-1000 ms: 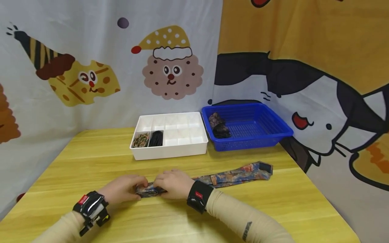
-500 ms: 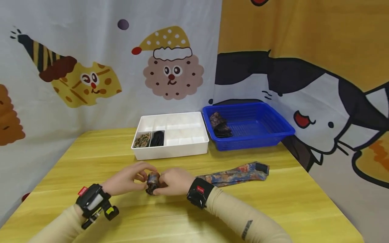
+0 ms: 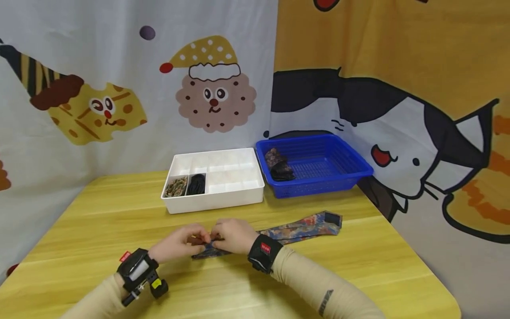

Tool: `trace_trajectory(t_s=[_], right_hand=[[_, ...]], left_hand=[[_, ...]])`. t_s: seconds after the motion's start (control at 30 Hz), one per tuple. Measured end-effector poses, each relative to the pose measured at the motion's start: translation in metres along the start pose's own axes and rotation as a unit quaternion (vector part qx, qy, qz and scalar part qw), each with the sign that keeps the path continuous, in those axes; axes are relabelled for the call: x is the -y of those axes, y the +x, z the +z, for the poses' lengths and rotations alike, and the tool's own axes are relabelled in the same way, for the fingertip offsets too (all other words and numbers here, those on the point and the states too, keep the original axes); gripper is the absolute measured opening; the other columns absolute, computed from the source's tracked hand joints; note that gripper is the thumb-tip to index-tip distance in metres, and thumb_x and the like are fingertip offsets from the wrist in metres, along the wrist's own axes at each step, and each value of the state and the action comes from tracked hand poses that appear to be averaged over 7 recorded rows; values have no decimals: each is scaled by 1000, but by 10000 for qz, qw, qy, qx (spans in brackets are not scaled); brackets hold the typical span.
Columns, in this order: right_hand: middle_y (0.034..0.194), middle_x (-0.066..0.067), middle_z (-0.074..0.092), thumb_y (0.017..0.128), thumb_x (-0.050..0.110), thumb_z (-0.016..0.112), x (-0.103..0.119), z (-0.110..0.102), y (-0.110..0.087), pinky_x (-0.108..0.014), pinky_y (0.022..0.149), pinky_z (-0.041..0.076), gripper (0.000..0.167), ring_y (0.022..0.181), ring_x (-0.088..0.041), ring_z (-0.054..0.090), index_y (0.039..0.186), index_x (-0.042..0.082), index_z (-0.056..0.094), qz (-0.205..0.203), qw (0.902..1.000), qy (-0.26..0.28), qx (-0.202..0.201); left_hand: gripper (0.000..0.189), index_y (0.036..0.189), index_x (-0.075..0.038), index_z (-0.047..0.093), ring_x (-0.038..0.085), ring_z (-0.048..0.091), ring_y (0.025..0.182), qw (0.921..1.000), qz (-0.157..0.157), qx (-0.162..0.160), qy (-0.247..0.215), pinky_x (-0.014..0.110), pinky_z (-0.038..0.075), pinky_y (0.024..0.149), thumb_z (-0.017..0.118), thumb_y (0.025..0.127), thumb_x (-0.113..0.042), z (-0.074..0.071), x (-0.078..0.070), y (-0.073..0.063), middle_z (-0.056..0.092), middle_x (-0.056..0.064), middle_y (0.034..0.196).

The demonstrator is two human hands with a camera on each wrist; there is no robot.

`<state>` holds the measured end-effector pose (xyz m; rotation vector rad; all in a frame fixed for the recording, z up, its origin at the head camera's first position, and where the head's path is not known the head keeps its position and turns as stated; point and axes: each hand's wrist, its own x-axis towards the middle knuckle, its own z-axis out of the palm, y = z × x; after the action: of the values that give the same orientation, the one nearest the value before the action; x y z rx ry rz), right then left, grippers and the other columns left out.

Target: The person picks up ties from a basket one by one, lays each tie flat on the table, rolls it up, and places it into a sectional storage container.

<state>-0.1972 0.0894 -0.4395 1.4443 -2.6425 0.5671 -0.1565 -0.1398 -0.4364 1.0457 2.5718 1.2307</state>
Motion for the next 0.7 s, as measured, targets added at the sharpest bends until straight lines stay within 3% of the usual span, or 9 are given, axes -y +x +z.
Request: trace_trajectory(t_s=[0.13, 0.23, 0.4, 0.57, 0.7], right_hand=[[97, 6, 67, 93, 23, 81, -3, 3, -1, -19, 69, 48, 10, 78, -2, 57, 98, 16, 77, -6, 9995, 268, 176], [95, 8, 65, 89, 28, 86, -7, 4, -2, -19, 68, 47, 22, 76, -2, 54, 105, 16, 75, 39, 9975, 507, 484], [96, 9, 67, 82, 26, 91, -7, 2, -3, -21, 69, 47, 36, 78, -1, 55, 112, 20, 71, -167, 9965, 94, 820], [91, 10, 67, 81, 22, 91, -4, 2, -5, -22, 70, 48, 32, 79, -2, 59, 105, 22, 69, -460, 9961, -433, 624], [97, 8, 68, 86, 35, 88, -2, 2, -5, -22, 69, 48, 28, 80, -2, 58, 105, 21, 72, -497, 9964, -490, 481]], left_hand=[[25, 101, -14, 70, 13, 60, 96, 9905, 22, -1, 1375, 33, 56, 85, 86, 82, -12, 0, 3, -4, 64, -1, 108], [35, 103, -21, 68, 12, 58, 96, 9807, -19, 156, 1946, 35, 53, 84, 92, 77, -19, -1, 6, -9, 65, -5, 108], [41, 106, -26, 66, 12, 59, 94, 9722, -139, 330, 2315, 35, 53, 81, 92, 76, -18, -4, 6, -13, 69, -7, 105], [40, 105, -25, 65, 9, 57, 86, 9662, -92, 321, 2557, 32, 51, 73, 90, 76, -14, -6, 1, -13, 68, -6, 100], [39, 103, -25, 64, 8, 57, 83, 9629, -158, 275, 2681, 31, 52, 72, 90, 76, -15, -4, -1, -15, 67, -6, 98]])
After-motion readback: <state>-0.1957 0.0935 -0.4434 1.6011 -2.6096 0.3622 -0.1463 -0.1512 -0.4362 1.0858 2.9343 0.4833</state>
